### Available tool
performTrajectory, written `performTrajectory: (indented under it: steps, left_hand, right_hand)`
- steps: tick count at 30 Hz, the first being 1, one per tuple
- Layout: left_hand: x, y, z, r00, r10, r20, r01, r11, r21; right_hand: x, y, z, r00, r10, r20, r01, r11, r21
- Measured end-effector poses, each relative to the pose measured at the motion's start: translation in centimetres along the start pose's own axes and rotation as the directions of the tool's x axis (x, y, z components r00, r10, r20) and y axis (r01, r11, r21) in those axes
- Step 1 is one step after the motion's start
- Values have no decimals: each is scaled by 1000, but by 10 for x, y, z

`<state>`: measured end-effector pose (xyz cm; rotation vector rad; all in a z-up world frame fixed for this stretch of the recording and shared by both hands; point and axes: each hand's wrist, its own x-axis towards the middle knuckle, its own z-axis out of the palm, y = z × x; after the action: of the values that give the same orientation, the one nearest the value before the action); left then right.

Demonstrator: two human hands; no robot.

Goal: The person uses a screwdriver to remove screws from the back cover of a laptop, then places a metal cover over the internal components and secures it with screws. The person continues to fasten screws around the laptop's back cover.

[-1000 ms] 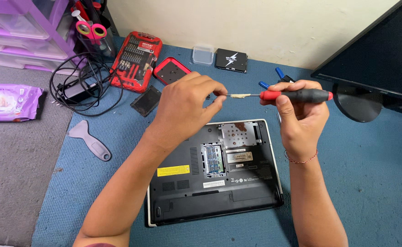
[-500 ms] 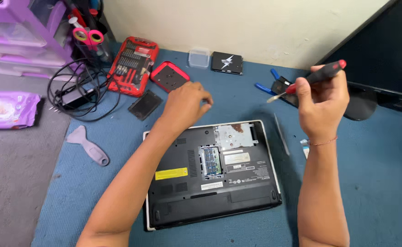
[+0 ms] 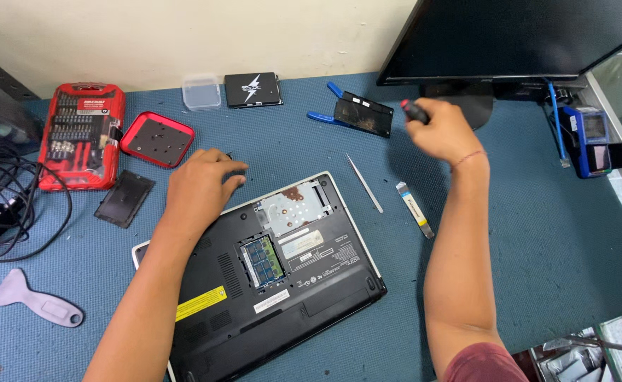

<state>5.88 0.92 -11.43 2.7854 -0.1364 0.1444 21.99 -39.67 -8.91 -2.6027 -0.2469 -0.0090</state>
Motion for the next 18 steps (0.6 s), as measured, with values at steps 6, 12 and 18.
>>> performTrajectory:
  steps: [6,12,18]
  left_hand:
    - [-3,6,-8,999,4,-34,-4,1000,8]
    - [-3,11,-17,998,0,-69,-3,999,-43]
    - [-5,11,-18,991,4,-137,-14,998,-67]
  right_hand:
    - [6,-31,47,992,92,81,-55,926,-374]
    - [16,-2,60,993,-100,-60,73,934,-350]
    - [22,12,68,996,-84,18,85,926,-368]
